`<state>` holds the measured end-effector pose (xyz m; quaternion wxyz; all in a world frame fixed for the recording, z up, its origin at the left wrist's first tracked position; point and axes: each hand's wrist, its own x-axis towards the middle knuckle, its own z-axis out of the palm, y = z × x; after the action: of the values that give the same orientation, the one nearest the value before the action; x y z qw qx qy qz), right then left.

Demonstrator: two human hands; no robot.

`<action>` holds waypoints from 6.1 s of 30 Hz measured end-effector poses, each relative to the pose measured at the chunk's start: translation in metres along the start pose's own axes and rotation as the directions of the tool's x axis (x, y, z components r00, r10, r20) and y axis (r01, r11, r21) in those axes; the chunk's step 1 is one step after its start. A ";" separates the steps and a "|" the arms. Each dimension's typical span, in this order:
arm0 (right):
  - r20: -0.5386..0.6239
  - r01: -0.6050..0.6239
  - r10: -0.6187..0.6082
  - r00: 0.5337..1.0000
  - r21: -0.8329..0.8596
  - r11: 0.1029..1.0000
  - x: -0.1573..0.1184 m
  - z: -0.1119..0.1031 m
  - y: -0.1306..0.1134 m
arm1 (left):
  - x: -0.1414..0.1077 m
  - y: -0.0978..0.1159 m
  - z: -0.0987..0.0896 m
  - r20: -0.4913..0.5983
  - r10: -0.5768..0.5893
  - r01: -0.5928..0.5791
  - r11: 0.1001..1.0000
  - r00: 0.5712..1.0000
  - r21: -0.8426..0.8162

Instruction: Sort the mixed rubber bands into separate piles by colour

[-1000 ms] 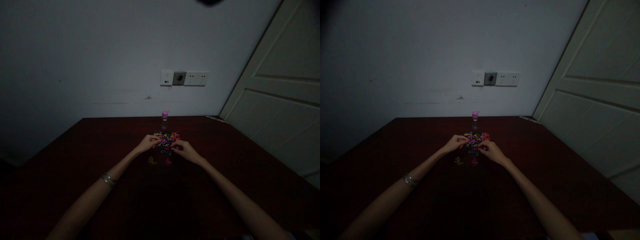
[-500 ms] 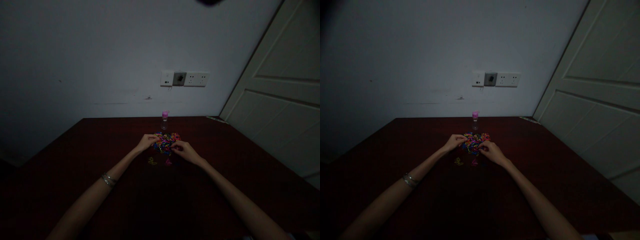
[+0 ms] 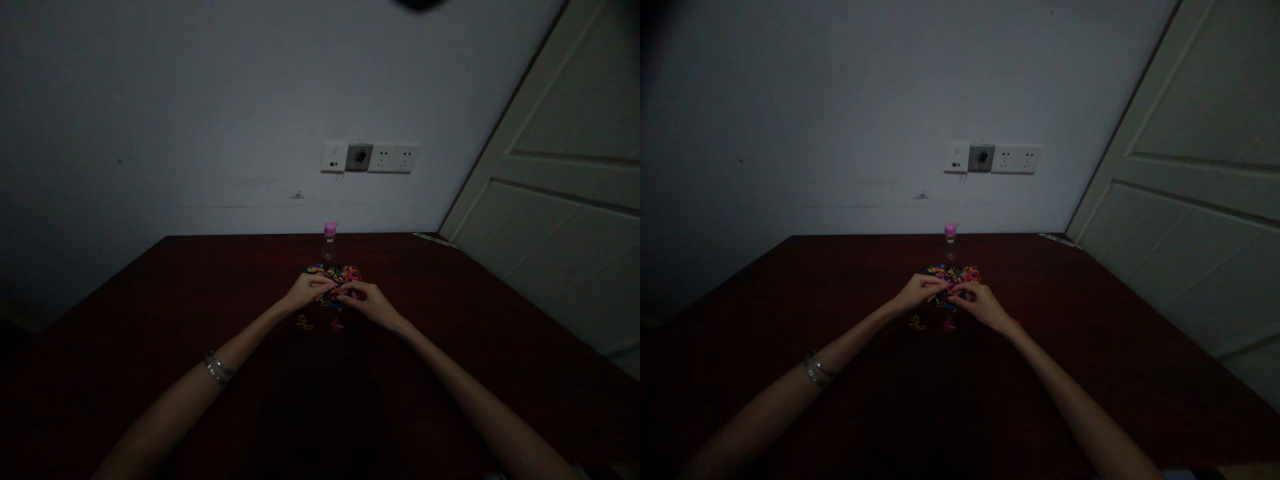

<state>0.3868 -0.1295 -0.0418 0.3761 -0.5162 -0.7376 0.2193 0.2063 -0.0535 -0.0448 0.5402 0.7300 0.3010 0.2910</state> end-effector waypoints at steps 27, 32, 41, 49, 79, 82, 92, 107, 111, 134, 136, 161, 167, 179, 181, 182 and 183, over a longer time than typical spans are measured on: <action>0.256 -0.185 0.254 0.933 -0.263 0.947 -0.058 -0.096 0.060 | 0.003 -0.025 -0.042 -0.248 -0.189 0.191 0.981 0.950 -0.017; 0.218 -0.196 0.262 0.940 -0.284 0.939 -0.055 -0.093 0.055 | 0.004 -0.033 -0.045 -0.226 -0.175 0.180 0.984 0.958 0.000; 0.234 -0.108 0.173 0.957 -0.267 0.958 -0.018 -0.075 0.056 | 0.004 -0.025 -0.038 0.016 -0.006 -0.001 0.917 1.000 0.399; 0.195 -0.112 0.145 0.970 -0.170 0.979 -0.001 -0.054 0.077 | -0.006 -0.005 -0.025 0.258 -0.058 -0.051 0.916 0.964 0.397; 0.099 -0.163 0.167 0.981 -0.044 0.986 -0.011 -0.041 0.083 | -0.008 0.000 0.010 0.048 0.061 -0.075 0.894 0.997 0.441; 0.104 -0.159 0.165 0.981 -0.063 0.985 -0.011 -0.041 0.082 | -0.008 -0.001 0.009 0.041 0.064 -0.075 0.900 0.997 0.429; 0.097 -0.147 0.156 0.983 -0.087 0.985 -0.011 -0.042 0.080 | -0.009 0.001 0.016 0.101 0.045 -0.083 0.909 0.994 0.409; 0.105 -0.148 0.155 0.982 -0.073 0.986 -0.011 -0.041 0.078 | -0.025 0.007 0.045 0.298 0.119 -0.267 0.807 0.947 0.527; 0.103 -0.139 0.145 0.984 -0.068 0.988 -0.012 -0.042 0.078 | -0.025 0.007 0.043 0.265 0.127 -0.258 0.794 0.956 0.551; 0.112 0.145 -0.111 0.987 -0.367 0.919 -0.017 -0.026 0.048 | 0.009 -0.049 -0.042 -0.196 0.096 -0.015 0.924 0.976 0.381; 0.090 0.138 -0.113 0.989 -0.349 0.927 -0.016 -0.027 0.046 | 0.008 -0.048 -0.042 -0.206 0.093 -0.011 0.929 0.974 0.370; -0.103 -0.056 0.047 0.994 -0.088 0.995 -0.012 -0.029 0.047 | -0.004 0.001 -0.007 0.008 0.138 -0.127 0.883 0.990 0.452; -0.078 -0.023 0.020 0.997 -0.047 0.999 -0.013 -0.025 0.032 | 0.001 -0.010 -0.022 -0.076 0.084 -0.053 0.938 0.994 0.343; 0.285 0.249 -0.178 0.942 -0.235 0.940 -0.024 0.008 -0.020 | 0.000 -0.005 -0.020 -0.069 0.067 -0.037 0.932 0.995 0.361; 0.287 0.239 -0.172 0.942 -0.219 0.946 -0.024 0.004 -0.020 | -0.002 -0.002 -0.018 -0.024 0.086 -0.068 0.912 0.996 0.405; 0.279 0.233 -0.171 0.945 -0.209 0.950 -0.023 0.000 -0.020 | -0.003 0.000 -0.017 0.008 0.095 -0.089 0.897 0.995 0.433; 0.271 0.226 -0.169 0.948 -0.198 0.954 -0.023 -0.004 -0.020 | -0.004 0.002 -0.017 0.050 0.104 -0.115 0.881 0.993 0.459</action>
<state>0.3826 -0.1583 -0.0326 0.2387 -0.4468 -0.8475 0.1583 0.1916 -0.0463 -0.0390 0.3375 0.8567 0.3132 0.2324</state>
